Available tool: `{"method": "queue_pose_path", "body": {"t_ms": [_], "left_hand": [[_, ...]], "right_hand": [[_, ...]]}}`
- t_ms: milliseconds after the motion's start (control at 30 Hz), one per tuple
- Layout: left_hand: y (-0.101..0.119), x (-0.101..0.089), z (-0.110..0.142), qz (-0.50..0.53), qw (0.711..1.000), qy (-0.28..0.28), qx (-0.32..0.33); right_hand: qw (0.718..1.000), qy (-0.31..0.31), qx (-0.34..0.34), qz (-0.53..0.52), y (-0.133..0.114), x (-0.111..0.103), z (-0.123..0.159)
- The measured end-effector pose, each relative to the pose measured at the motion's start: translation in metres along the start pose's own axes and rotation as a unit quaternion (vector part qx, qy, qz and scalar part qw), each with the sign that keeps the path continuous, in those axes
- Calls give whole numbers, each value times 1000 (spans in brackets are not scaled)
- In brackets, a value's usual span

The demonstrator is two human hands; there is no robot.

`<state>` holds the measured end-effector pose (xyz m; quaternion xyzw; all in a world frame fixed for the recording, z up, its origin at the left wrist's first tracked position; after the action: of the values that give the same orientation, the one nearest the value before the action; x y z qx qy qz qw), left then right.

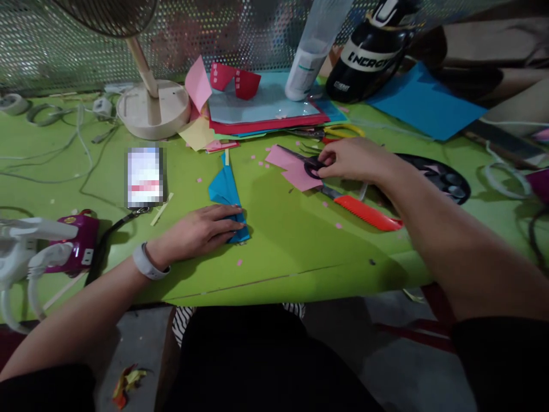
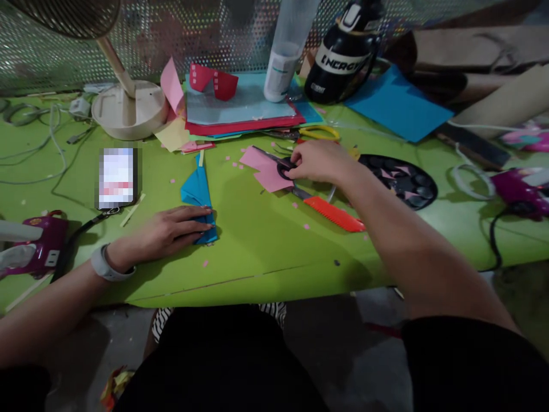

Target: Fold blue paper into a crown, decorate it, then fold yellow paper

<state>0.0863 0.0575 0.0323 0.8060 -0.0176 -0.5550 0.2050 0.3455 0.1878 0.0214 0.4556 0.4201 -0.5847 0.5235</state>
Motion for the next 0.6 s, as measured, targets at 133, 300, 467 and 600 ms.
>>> {"method": "queue_pose_path", "body": {"t_ms": [133,300,467,600], "left_hand": [[1,1,1,-38,999,-7,6],[4,5,2,-92,995,-32,24],[6,5,2,-102,994,-34,36],[6,5,1,-104,993,-43,38]], "right_hand": [[1000,-7,-20,-5,2,-6,-5],[998,40,-1,-53,9,-22,6],[989,67,35,-125,16,-29,24],[985,137,15,-104,17,-34,36]]}}
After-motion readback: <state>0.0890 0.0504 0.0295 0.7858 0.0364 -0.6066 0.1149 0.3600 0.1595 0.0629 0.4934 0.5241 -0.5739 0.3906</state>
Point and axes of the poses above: each hand's wrist, its own z-axis away from the middle knuckle, its own x-axis out of the palm, y = z × x, the point moved 9 cm from there along -z, towards the middle knuckle, and after that the axes turned 10 degrees about x, right-handed, at the moved point
